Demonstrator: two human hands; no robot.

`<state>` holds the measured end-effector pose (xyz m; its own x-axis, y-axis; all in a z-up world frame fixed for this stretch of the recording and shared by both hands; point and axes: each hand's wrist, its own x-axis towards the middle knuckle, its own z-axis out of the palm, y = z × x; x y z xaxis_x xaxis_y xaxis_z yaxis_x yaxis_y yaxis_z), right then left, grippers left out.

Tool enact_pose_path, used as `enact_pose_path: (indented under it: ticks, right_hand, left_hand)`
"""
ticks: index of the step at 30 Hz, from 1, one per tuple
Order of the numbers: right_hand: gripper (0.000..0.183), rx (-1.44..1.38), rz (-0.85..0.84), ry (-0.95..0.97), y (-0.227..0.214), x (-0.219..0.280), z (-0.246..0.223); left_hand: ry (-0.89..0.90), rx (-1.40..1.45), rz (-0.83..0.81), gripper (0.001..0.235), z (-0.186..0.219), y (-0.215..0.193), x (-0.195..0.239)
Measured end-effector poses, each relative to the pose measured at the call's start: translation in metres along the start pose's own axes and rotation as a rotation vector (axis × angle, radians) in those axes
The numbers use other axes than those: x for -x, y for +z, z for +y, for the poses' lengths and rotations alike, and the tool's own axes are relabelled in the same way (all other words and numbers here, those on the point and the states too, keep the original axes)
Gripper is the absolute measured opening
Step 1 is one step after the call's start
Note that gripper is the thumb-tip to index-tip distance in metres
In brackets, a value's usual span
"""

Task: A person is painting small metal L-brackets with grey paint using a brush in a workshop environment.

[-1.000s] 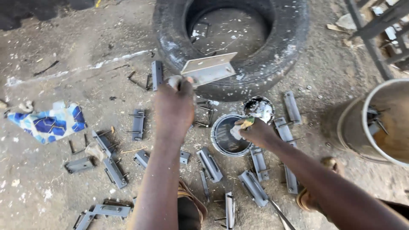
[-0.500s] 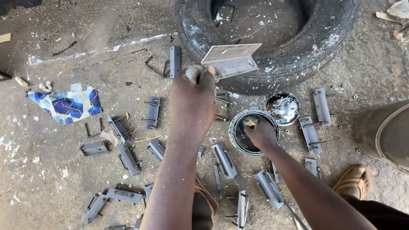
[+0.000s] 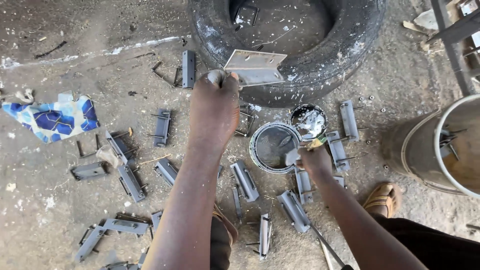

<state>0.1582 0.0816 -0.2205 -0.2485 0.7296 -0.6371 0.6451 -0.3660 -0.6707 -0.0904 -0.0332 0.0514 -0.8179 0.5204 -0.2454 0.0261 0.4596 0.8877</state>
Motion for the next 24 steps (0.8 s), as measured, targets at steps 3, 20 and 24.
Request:
enact_pose_path:
  ticks: [3, 20, 24]
  right_hand:
    - [0.05, 0.424, 0.097, -0.147, -0.004, -0.012, 0.035]
    - [0.032, -0.22, -0.253, -0.193, -0.096, 0.122, -0.191]
    - [0.014, -0.653, -0.252, -0.349, -0.148, 0.104, -0.198]
  left_hand:
    - [0.007, 0.049, 0.009, 0.022, 0.018, 0.002, 0.014]
    - [-0.122, 0.291, -0.096, 0.029, 0.028, 0.009, 0.02]
    - [-0.299, 0.442, -0.146, 0.024, 0.028, 0.026, 0.02]
